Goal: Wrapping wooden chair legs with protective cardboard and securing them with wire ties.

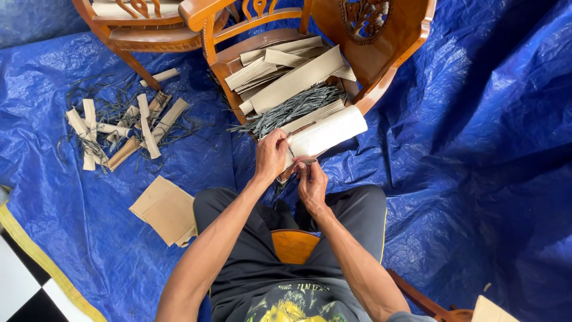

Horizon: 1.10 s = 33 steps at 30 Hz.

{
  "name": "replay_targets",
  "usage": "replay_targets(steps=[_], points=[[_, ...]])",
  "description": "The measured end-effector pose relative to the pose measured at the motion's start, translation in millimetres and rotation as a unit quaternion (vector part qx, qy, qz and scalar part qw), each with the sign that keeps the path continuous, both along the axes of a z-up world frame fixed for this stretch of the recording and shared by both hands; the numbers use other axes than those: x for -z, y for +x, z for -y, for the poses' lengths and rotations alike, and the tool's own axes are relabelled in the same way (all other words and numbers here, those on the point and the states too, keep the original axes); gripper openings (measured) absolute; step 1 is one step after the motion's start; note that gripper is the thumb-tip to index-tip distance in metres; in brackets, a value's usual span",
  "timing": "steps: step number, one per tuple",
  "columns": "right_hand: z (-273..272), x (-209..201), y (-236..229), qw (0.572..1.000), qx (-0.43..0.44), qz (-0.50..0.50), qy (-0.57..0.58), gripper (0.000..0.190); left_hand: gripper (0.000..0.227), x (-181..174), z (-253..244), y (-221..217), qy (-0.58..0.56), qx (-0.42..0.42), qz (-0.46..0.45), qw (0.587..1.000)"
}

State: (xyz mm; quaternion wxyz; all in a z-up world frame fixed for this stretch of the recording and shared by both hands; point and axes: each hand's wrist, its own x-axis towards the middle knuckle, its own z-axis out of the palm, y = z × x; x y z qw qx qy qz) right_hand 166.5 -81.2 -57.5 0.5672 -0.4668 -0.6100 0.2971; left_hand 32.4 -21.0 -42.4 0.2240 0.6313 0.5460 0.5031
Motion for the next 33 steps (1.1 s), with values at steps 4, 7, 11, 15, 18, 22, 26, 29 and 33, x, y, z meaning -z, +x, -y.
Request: replay_targets(steps=[4,7,11,15,18,22,26,29,33], points=[[-5,-4,-9,0.996,0.035,-0.001,-0.079,0.013,0.009,-4,20,-17,-0.004,0.056,0.051,0.997],[-13,4,-10,0.993,0.052,-0.026,-0.099,0.012,0.008,-22,37,-23,0.020,0.092,0.018,0.995],[-21,2,-8,0.991,0.072,-0.024,-0.107,0.011,0.011,-41,49,-19,0.024,0.119,-0.064,0.991],[-22,-13,-2,0.987,0.063,0.024,-0.144,0.011,0.012,-47,49,-14,0.088,0.133,-0.094,0.983],[-24,-16,2,0.992,0.021,0.031,-0.123,0.009,0.010,-50,42,-12,0.079,0.128,-0.112,0.982],[-17,-16,10,0.991,-0.009,0.109,-0.076,0.010,0.009,-51,32,-12,0.097,0.127,-0.133,0.978],[-24,-8,16,0.985,-0.013,0.154,-0.074,0.013,0.010,-66,21,-15,0.094,0.174,-0.144,0.970],[-23,-31,14,0.985,-0.039,0.091,-0.143,0.018,0.012,-44,1,-27,0.010,0.203,-0.077,0.976],[-23,-31,24,0.976,-0.068,0.069,-0.195,0.022,0.021,-34,-10,-37,-0.027,0.258,-0.058,0.964]])
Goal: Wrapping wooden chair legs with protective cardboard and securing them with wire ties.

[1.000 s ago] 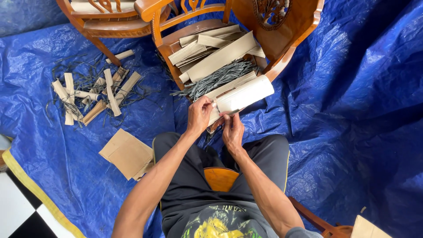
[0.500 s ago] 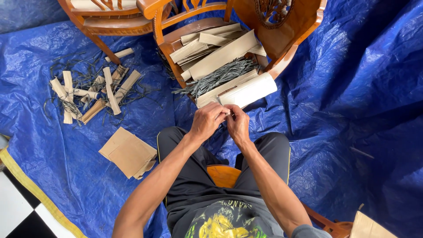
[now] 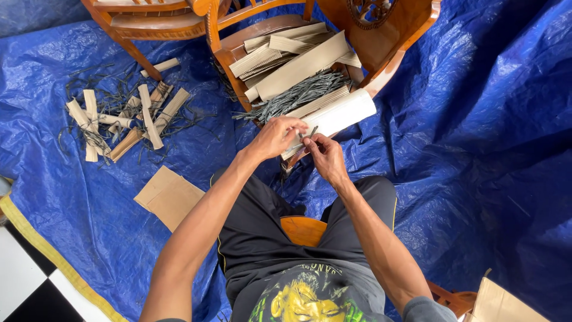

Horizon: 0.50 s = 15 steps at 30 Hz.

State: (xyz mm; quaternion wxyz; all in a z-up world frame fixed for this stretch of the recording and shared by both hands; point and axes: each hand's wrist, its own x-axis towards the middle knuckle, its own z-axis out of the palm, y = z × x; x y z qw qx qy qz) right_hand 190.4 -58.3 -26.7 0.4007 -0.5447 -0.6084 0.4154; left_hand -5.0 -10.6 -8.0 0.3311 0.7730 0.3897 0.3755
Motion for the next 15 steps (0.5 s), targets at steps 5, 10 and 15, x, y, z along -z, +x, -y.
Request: replay_targets(steps=[5,10,15], points=[[-8,11,7,0.996,-0.049,-0.071,-0.023,0.022,0.027,-5,2,1,-0.009,0.050,-0.050,0.997],[-4,17,6,0.994,-0.033,-0.101,-0.037,0.018,0.017,-11,-1,1,-0.082,0.085,-0.032,0.992],[4,-12,-5,0.999,0.024,-0.013,0.017,0.013,0.024,-1,-7,4,-0.074,0.064,-0.035,0.995]])
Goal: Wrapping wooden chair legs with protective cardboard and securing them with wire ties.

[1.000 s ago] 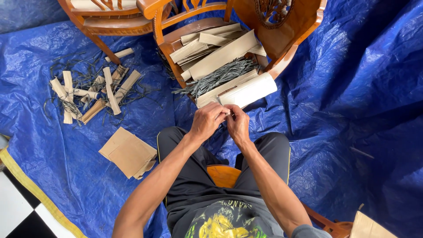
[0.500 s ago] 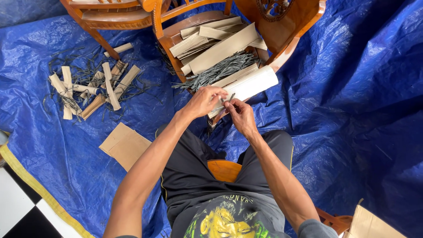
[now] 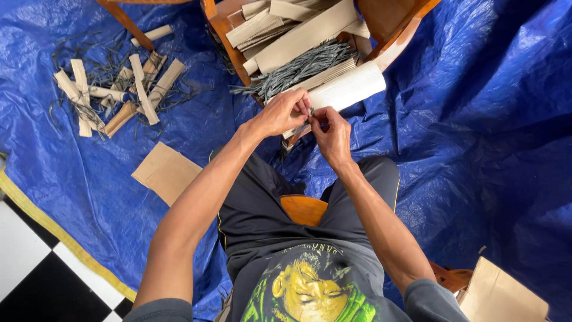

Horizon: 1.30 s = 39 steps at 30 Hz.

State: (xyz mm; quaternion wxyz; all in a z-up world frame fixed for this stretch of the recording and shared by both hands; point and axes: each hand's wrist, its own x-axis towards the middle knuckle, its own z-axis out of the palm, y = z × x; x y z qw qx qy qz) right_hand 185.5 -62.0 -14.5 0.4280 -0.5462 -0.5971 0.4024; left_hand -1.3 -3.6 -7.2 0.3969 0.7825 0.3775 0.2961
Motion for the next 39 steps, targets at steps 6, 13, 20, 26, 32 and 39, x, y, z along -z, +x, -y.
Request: replay_targets(steps=[6,13,20,26,32,39], points=[[3,-6,-7,0.970,-0.012,0.185,0.155,0.015,0.029,6,-4,5,0.005,-0.009,0.027,1.000],[2,29,-14,0.968,0.064,0.160,0.183,0.020,0.013,9,-7,5,0.090,-0.019,-0.002,0.996],[4,43,-16,0.967,0.102,0.070,0.225,0.019,0.014,9,-18,7,0.077,0.035,-0.027,0.996],[5,40,-18,0.959,0.106,0.083,0.249,0.020,0.010,-1,-18,9,0.004,0.032,-0.075,0.997],[11,34,-19,0.954,0.099,0.110,0.262,0.018,0.011,9,-9,13,0.066,0.007,-0.067,0.996],[17,41,-16,0.960,0.112,0.089,0.239,0.016,0.018,31,-6,16,0.185,-0.048,-0.046,0.980]])
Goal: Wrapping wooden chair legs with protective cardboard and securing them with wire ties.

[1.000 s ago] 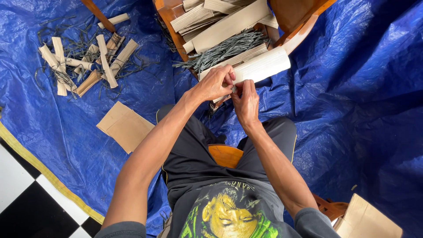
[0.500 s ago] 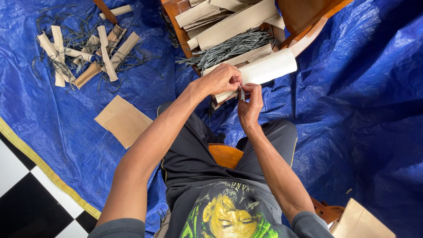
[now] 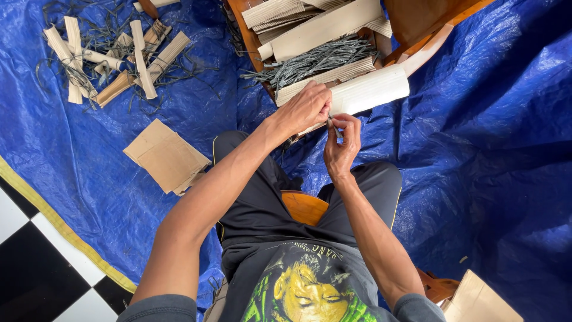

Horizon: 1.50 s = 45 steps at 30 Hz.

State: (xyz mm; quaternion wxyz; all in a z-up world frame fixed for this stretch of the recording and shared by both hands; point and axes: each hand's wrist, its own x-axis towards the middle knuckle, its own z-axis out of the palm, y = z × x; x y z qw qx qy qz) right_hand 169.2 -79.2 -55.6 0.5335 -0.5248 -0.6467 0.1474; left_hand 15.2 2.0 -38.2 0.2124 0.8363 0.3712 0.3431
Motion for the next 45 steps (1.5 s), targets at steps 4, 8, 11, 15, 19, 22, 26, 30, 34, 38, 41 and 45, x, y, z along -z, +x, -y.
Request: replay_targets(steps=[4,8,11,15,19,22,26,30,34,38,41,45], points=[[14,6,4,1.000,-0.013,0.009,-0.010,0.014,0.017,-3,4,1,0.028,-0.021,-0.001,0.999],[20,-14,7,0.997,-0.041,-0.015,-0.057,0.007,0.015,-4,7,1,0.005,-0.032,0.006,0.999],[11,-35,21,0.995,-0.094,-0.032,-0.017,0.011,0.013,-11,24,-15,-0.075,-0.011,0.176,0.981],[-42,-47,41,0.998,-0.025,0.055,0.015,0.018,0.019,7,52,-48,-0.020,-0.154,0.237,0.959],[-103,-61,37,0.985,-0.077,0.146,-0.037,0.021,0.011,64,55,-74,-0.074,-0.308,0.230,0.920],[-123,-55,24,0.972,-0.093,0.209,-0.061,0.023,0.011,77,50,-84,-0.108,-0.327,0.211,0.915],[-122,-44,17,0.956,-0.052,0.282,-0.063,0.026,0.011,85,24,-88,-0.130,-0.345,0.182,0.912],[-119,-57,9,0.957,-0.035,0.265,-0.110,0.026,0.011,92,-22,-74,-0.102,-0.349,0.105,0.925],[-119,-59,8,0.956,-0.022,0.266,-0.122,0.023,0.015,117,-75,-45,-0.107,-0.247,0.036,0.962],[-118,-60,8,0.954,-0.020,0.275,-0.121,0.022,0.019,142,-108,-18,-0.077,-0.152,-0.059,0.984],[-116,-60,8,0.953,-0.021,0.274,-0.125,0.021,0.020,155,-119,-6,-0.091,-0.120,-0.180,0.972],[-117,-59,8,0.957,-0.016,0.264,-0.120,0.018,0.019,208,-129,4,-0.047,-0.130,-0.214,0.967]])
